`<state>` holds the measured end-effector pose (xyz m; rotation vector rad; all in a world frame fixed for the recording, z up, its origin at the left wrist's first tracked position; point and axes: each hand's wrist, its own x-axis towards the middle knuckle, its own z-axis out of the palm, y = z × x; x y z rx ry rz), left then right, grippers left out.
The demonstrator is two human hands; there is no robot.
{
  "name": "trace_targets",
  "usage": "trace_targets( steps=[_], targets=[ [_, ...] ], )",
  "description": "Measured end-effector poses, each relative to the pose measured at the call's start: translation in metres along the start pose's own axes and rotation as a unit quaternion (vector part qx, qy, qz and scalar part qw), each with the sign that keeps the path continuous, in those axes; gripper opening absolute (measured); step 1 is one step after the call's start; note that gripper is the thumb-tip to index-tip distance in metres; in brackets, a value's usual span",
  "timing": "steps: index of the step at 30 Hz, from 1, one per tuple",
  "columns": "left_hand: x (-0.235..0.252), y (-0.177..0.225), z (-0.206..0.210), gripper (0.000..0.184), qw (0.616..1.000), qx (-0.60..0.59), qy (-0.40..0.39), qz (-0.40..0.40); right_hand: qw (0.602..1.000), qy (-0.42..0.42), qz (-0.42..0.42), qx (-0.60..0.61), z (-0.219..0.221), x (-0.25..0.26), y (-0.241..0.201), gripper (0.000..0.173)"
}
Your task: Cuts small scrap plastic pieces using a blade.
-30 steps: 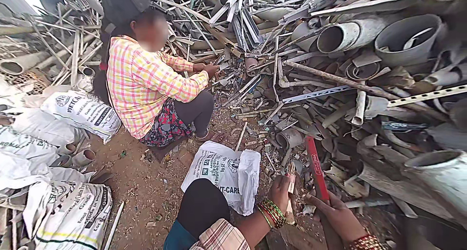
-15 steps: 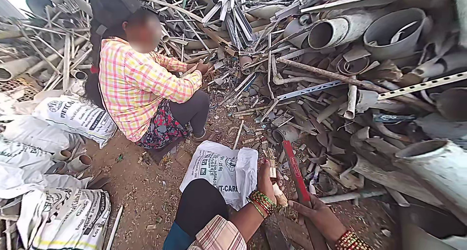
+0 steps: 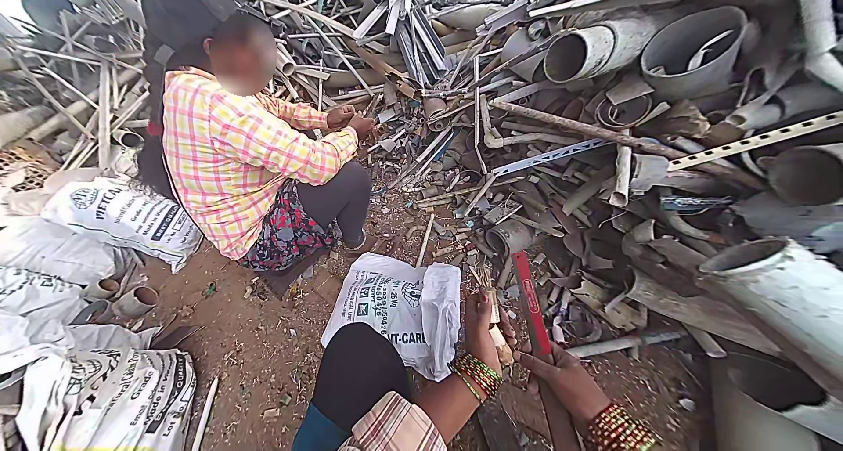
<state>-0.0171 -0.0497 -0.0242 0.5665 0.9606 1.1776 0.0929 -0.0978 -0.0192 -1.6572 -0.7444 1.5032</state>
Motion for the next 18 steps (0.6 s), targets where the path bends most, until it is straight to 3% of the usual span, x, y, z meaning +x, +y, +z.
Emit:
trace_targets(
  steps=[6, 13, 16, 18],
  targets=[
    [0.001, -0.010, -0.003, 0.037, 0.990, 0.054, -0.033, 0.124, 1.000, -0.017, 0.016, 0.000, 0.006, -0.004, -0.002, 0.011],
    [0.007, -0.010, -0.006, 0.035, 0.990, 0.058, -0.038, 0.122, 0.999, -0.041, -0.012, 0.032, 0.002, -0.004, -0.007, 0.010],
    [0.007, -0.009, -0.005, 0.029, 0.989, 0.082, -0.040, 0.120, 0.997, -0.062, -0.015, -0.044, -0.004, -0.002, -0.012, 0.005],
    [0.009, -0.007, -0.005, 0.024, 0.989, 0.105, -0.044, 0.099, 0.992, -0.052, -0.039, -0.107, -0.010, 0.001, -0.015, 0.017]
  ],
)
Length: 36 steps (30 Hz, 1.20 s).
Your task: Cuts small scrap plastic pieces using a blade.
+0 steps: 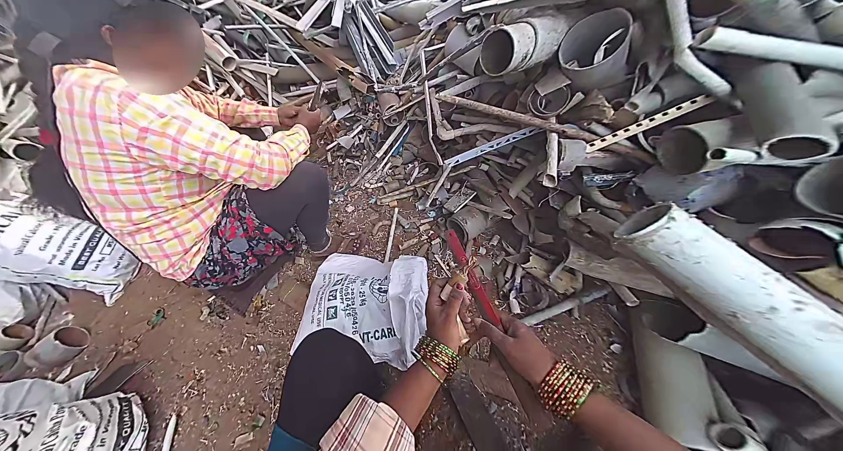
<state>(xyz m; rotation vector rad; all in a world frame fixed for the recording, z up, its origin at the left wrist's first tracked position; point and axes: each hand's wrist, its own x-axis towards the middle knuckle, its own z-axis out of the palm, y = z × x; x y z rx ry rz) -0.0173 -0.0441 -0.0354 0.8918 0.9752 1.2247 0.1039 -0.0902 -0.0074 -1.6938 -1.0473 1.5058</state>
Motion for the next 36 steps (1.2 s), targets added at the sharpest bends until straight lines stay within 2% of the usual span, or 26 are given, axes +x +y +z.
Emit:
trace_targets(
  steps=[2, 4, 8, 11, 17, 19, 21, 23, 28, 32, 36],
  targets=[
    [0.001, 0.000, -0.001, 0.024, 0.999, 0.030, 0.003, -0.041, 0.999, 0.020, -0.027, -0.029, -0.010, 0.006, 0.000, 0.023],
    [0.002, 0.000, 0.000, 0.031, 0.995, 0.063, 0.010, -0.077, 0.997, 0.055, -0.039, -0.023, -0.022, 0.012, -0.002, 0.021],
    [-0.002, -0.002, -0.001, 0.030, 0.987, 0.118, -0.042, -0.095, 0.994, 0.098, -0.050, 0.020, -0.046, 0.013, -0.012, 0.023],
    [-0.007, -0.003, 0.002, 0.029, 0.978, 0.156, -0.096, -0.104, 0.993, 0.094, -0.064, 0.007, -0.058, 0.012, -0.014, 0.021],
    [-0.010, -0.008, 0.002, 0.033, 0.954, 0.207, -0.193, -0.099, 0.995, 0.063, -0.080, 0.006, -0.055, 0.012, -0.010, 0.034],
    [-0.012, -0.009, 0.003, 0.035, 0.943, 0.223, -0.226, -0.098, 0.995, 0.060, -0.076, 0.002, -0.054, 0.012, -0.010, 0.027],
    [-0.011, -0.010, 0.000, 0.044, 0.927, 0.253, -0.260, -0.097, 0.995, 0.058, -0.076, 0.000, -0.052, 0.012, -0.010, 0.017],
    [-0.010, -0.011, -0.002, 0.052, 0.911, 0.273, -0.290, -0.104, 0.996, 0.051, -0.076, 0.001, -0.052, 0.010, -0.010, 0.014],
    [-0.008, -0.011, -0.002, 0.038, 0.892, 0.310, -0.312, -0.104, 0.994, 0.073, -0.083, 0.013, -0.045, 0.008, -0.005, 0.009],
    [-0.008, -0.004, 0.000, 0.041, 0.873, 0.342, -0.332, -0.108, 0.992, 0.092, -0.082, 0.011, -0.045, 0.010, -0.004, 0.006],
    [-0.010, -0.004, 0.001, 0.044, 0.871, 0.333, -0.342, -0.119, 0.991, 0.101, -0.086, -0.010, -0.046, 0.011, -0.003, 0.004]
  ],
)
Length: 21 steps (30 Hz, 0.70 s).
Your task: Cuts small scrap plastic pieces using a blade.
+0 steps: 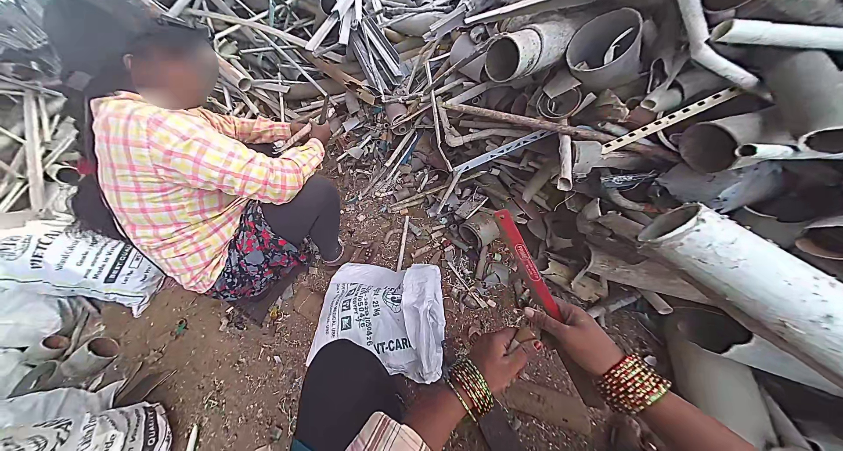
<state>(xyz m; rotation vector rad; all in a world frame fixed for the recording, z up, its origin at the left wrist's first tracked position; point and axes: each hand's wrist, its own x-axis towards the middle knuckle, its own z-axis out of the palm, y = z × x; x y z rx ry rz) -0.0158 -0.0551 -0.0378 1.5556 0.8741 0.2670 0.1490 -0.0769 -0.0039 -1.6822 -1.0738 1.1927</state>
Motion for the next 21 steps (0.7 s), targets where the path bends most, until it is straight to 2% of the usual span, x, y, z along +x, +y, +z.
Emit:
trace_targets(
  steps=[9, 12, 15, 21],
  targets=[
    [-0.010, 0.012, -0.001, 0.046, 0.999, 0.048, -0.003, -0.010, 0.998, 0.008, 0.031, -0.053, -0.005, -0.005, -0.003, 0.012],
    [-0.016, 0.017, 0.000, 0.048, 0.997, 0.078, -0.008, -0.029, 0.992, -0.006, 0.025, -0.124, -0.015, -0.011, -0.002, 0.023],
    [-0.020, 0.023, 0.001, 0.050, 0.996, 0.082, 0.012, -0.041, 0.979, -0.011, 0.010, -0.205, -0.022, -0.016, -0.002, 0.034],
    [-0.027, 0.038, 0.001, 0.055, 0.992, 0.098, 0.064, -0.052, 0.972, 0.028, 0.004, -0.234, -0.016, -0.051, -0.034, 0.033]
  ],
)
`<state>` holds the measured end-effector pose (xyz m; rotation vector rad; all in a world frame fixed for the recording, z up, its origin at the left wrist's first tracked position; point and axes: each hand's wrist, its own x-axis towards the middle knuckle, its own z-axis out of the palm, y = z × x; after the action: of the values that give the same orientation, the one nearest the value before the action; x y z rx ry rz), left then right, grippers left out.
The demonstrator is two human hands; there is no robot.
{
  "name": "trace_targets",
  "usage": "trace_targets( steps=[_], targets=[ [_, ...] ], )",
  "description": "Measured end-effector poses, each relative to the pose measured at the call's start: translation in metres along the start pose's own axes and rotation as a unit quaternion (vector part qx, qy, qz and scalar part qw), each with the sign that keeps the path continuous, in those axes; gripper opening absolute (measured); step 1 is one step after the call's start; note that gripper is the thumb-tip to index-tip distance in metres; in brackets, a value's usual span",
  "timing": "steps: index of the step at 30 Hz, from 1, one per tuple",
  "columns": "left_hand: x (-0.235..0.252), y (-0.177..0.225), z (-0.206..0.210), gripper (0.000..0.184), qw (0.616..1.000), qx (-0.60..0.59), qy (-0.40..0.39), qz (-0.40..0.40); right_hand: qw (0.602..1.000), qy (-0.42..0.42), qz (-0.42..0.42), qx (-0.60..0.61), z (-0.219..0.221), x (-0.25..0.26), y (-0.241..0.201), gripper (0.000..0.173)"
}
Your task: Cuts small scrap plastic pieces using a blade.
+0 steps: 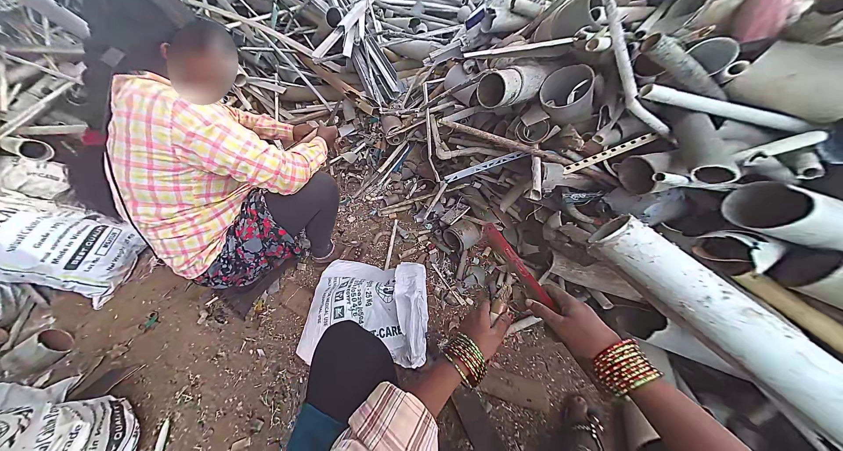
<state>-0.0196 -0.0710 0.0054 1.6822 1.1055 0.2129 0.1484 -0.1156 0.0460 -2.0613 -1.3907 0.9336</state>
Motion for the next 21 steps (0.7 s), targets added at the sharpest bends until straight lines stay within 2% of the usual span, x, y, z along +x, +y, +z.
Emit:
trace_targets(
  steps=[5, 11, 16, 21],
  targets=[
    [-0.003, 0.001, -0.003, 0.055, 0.998, -0.033, 0.037, 0.027, 0.998, 0.029, -0.026, 0.052, -0.005, -0.023, -0.007, 0.021],
    [-0.009, -0.001, -0.009, 0.053, 0.999, -0.011, 0.033, 0.036, 0.984, 0.089, -0.023, 0.151, 0.018, -0.042, -0.001, 0.025],
    [-0.010, -0.003, -0.011, 0.047, 0.998, -0.015, 0.040, 0.044, 0.990, 0.079, -0.029, 0.110, 0.031, -0.023, 0.023, 0.024],
    [-0.012, -0.001, -0.007, 0.049, 0.997, -0.061, 0.041, 0.032, 0.992, 0.081, -0.053, 0.079, 0.038, -0.010, 0.023, 0.026]
  ],
)
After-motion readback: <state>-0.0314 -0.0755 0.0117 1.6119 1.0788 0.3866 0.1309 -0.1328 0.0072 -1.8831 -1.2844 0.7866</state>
